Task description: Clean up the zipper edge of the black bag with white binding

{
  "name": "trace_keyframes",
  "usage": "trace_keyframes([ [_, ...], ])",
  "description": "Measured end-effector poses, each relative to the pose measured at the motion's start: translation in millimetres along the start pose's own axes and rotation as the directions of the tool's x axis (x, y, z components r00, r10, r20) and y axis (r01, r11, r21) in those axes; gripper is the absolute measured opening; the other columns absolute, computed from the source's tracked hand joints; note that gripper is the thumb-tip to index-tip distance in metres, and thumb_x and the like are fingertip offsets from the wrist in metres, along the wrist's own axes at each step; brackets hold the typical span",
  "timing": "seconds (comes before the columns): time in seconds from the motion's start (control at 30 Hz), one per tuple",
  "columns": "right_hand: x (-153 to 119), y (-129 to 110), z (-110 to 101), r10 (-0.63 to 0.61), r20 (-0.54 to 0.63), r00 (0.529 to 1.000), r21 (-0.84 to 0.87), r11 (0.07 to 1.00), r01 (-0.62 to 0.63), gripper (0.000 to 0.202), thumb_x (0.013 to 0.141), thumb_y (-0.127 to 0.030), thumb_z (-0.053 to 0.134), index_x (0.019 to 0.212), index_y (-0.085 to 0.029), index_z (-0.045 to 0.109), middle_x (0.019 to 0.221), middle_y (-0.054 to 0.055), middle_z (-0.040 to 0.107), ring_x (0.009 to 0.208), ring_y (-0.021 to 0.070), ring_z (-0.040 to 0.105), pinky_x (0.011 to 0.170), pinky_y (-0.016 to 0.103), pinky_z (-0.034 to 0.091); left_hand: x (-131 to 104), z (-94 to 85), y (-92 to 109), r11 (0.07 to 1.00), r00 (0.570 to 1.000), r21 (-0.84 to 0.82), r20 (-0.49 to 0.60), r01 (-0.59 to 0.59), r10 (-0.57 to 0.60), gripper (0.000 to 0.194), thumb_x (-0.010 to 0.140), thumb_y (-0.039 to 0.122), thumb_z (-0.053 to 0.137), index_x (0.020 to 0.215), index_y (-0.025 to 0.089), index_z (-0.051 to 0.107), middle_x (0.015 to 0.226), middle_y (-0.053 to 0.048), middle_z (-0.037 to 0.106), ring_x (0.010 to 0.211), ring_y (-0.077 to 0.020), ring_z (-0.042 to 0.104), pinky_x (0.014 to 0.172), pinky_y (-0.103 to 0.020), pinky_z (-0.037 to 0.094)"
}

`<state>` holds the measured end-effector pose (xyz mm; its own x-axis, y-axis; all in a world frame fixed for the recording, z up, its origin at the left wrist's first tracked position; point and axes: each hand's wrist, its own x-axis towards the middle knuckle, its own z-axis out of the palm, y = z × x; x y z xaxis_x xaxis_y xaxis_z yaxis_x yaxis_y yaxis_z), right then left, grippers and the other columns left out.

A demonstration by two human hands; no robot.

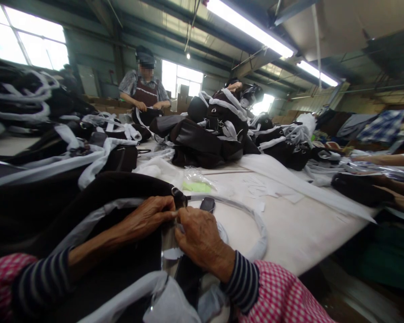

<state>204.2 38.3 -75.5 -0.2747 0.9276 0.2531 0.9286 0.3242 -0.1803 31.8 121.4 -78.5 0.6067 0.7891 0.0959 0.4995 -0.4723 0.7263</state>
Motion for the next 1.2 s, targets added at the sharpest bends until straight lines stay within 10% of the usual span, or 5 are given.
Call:
trace_keyframes([
  [1.2, 2.7, 1.9, 9.7, 0.066, -0.092, 0.994, 0.201, 0.978, -0.046, 0.01, 0.079, -0.008, 0.064, 0.077, -0.017, 0.062, 0.074, 0.0, 0.065, 0.068, 0.0146, 0.056, 0.066, 0.027, 0.033, -1.5, -1.3, 4.0, 1.0, 0.999, -0.008, -0.034, -0.005, 0.005, 0.013, 0.077, 0.031, 0.053, 0.072, 0.02, 0.057, 0.072, -0.001, 0.058, 0.071, -0.0188, 0.053, 0.063, -0.032, 0.03],
])
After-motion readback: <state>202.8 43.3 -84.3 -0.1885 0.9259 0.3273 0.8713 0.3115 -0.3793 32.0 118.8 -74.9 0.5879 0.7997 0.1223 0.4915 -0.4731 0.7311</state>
